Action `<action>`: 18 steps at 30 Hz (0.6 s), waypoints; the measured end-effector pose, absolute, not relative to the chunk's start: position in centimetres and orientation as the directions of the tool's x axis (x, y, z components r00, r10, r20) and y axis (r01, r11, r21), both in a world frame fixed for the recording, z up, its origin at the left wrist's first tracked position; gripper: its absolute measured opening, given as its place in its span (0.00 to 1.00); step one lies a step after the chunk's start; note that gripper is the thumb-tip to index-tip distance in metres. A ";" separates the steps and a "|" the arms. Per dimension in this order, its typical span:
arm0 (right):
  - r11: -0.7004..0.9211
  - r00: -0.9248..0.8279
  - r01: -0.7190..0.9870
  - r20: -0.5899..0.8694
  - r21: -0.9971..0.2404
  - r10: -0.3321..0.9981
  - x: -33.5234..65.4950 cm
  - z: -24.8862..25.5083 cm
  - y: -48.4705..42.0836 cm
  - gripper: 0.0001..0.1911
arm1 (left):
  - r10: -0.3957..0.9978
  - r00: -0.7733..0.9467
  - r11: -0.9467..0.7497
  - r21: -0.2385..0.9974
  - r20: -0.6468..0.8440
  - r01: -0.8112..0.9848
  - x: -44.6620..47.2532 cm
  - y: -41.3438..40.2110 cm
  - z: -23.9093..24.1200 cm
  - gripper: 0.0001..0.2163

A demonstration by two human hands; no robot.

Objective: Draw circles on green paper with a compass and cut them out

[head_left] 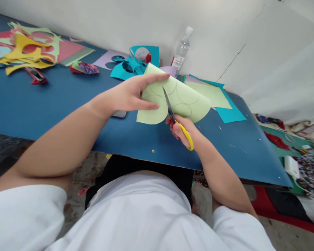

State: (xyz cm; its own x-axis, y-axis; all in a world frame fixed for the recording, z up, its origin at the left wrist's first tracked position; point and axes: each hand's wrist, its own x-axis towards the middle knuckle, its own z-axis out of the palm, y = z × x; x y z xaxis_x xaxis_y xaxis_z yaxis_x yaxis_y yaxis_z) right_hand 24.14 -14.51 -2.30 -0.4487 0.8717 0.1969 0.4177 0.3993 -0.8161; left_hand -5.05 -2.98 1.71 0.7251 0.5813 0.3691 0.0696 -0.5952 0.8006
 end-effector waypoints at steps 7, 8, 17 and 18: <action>0.392 -0.447 0.416 0.191 -0.820 0.874 24.1 -2.3 -14.5 0.48 | 0.585 0.730 -0.593 0.801 0.354 0.087 -5.0 -3.6 2.5 0.52; 0.392 -0.449 0.414 0.190 -0.822 0.873 24.1 -2.3 -14.5 0.47 | 0.591 0.730 -0.583 0.807 0.343 0.093 -5.1 -3.7 2.6 0.52; 0.409 -0.457 0.407 0.206 -0.816 0.865 24.1 -2.4 -14.5 0.46 | 0.602 0.735 -0.554 0.826 0.311 0.104 -5.2 -4.0 3.0 0.53; 0.412 -0.458 0.406 0.208 -0.816 0.864 24.1 -2.4 -14.5 0.46 | 0.595 0.740 -0.560 0.823 0.314 0.101 -5.2 -3.8 2.9 0.52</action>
